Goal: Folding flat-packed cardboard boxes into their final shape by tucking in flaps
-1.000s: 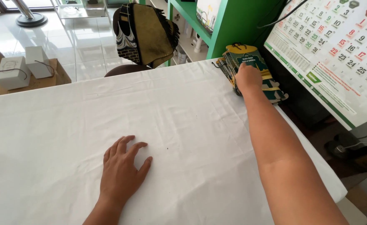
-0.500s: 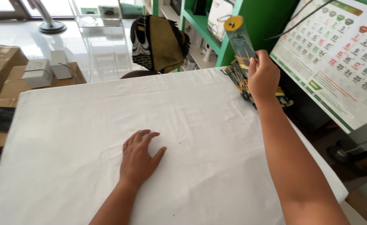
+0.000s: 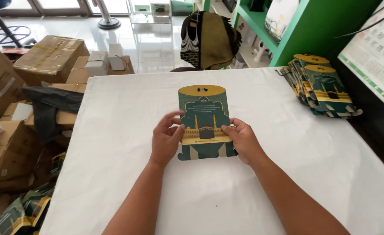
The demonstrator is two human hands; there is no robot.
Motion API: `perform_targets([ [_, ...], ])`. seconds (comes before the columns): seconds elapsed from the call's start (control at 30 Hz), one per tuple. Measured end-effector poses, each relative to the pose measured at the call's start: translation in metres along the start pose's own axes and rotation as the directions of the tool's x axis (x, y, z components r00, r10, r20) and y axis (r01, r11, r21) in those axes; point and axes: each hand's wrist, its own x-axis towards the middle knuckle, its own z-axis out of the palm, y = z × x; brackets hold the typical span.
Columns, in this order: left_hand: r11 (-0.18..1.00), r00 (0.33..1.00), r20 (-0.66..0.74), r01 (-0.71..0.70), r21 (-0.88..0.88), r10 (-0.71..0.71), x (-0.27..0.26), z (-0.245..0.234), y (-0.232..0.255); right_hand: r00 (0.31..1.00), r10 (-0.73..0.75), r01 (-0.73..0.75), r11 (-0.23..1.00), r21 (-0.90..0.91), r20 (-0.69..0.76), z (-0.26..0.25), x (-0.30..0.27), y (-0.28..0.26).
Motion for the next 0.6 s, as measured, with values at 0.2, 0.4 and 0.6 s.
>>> perform_targets([
  [0.2, 0.996, 0.994, -0.071, 0.084, -0.017, -0.085, 0.007, -0.010, -0.025, 0.885, -0.463, 0.439, 0.795, -0.418, 0.050, -0.018, -0.006, 0.008],
  [0.4, 0.976, 0.980, 0.009, -0.198, -0.091, 0.200, -0.004, -0.002, 0.016, 0.434, -0.855, 0.777, 0.196, -0.598, 0.283, -0.018, 0.000, 0.013],
  [0.6, 0.744, 0.773, -0.001, -0.611, 0.271, 0.634, 0.002, 0.004, -0.004, 0.771, -0.624, 0.625, 0.708, -0.330, 0.122, -0.033, 0.018, 0.069],
])
